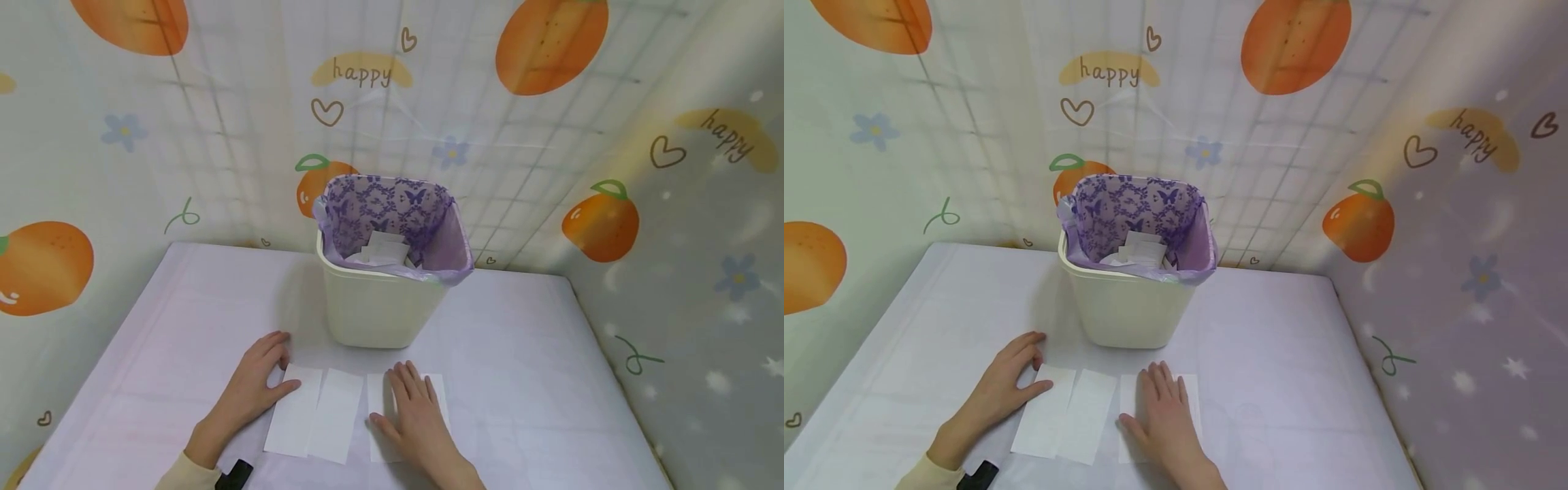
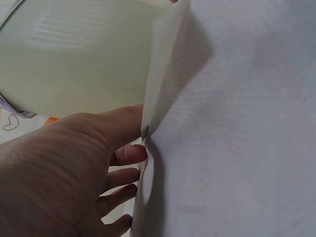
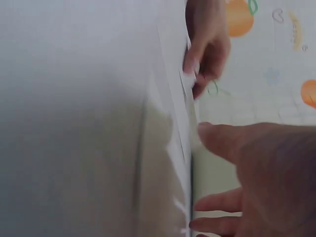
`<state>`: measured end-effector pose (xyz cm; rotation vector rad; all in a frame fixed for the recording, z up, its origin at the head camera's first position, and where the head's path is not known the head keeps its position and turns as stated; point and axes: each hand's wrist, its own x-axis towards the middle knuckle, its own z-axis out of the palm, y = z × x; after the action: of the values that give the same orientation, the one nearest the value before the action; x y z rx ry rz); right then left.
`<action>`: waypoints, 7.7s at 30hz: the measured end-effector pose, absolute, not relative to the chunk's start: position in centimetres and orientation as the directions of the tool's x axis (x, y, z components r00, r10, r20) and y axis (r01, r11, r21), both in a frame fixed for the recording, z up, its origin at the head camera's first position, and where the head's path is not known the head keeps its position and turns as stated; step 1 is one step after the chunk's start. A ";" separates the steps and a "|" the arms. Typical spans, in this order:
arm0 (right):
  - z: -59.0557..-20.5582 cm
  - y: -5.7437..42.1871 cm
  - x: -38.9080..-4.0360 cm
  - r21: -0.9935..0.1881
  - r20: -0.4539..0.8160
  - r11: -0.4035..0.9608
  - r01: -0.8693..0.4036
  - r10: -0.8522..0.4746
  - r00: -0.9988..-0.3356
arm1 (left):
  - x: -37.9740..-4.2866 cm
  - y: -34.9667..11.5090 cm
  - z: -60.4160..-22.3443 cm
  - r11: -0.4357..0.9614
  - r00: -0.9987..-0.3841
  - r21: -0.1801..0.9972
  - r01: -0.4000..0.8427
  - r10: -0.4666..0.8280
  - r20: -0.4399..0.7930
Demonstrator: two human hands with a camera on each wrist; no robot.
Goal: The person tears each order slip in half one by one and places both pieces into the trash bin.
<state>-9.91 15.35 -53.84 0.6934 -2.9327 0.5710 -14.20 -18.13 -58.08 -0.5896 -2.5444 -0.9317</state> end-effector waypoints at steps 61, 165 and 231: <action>-57.2 8.9 -8.4 -0.496 0.510 0.504 -0.707 -0.489 -0.707 | -14.3 -18.6 -57.7 0.066 -0.995 0.993 0.097 -0.008 0.097; -58.2 14.7 -10.4 -0.851 0.332 0.338 -0.402 -0.245 -0.911 | -13.1 -11.1 -58.7 0.249 -0.863 0.917 0.312 0.478 0.164; -46.4 16.9 -11.5 -0.678 0.471 0.451 -0.581 -0.340 -0.814 | -12.8 -7.9 -48.4 0.191 -0.903 0.895 0.403 0.243 0.355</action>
<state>-11.48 16.88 -46.39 0.7934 -2.4380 1.2941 -12.85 -7.91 -48.36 -0.6339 -2.3176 -1.8099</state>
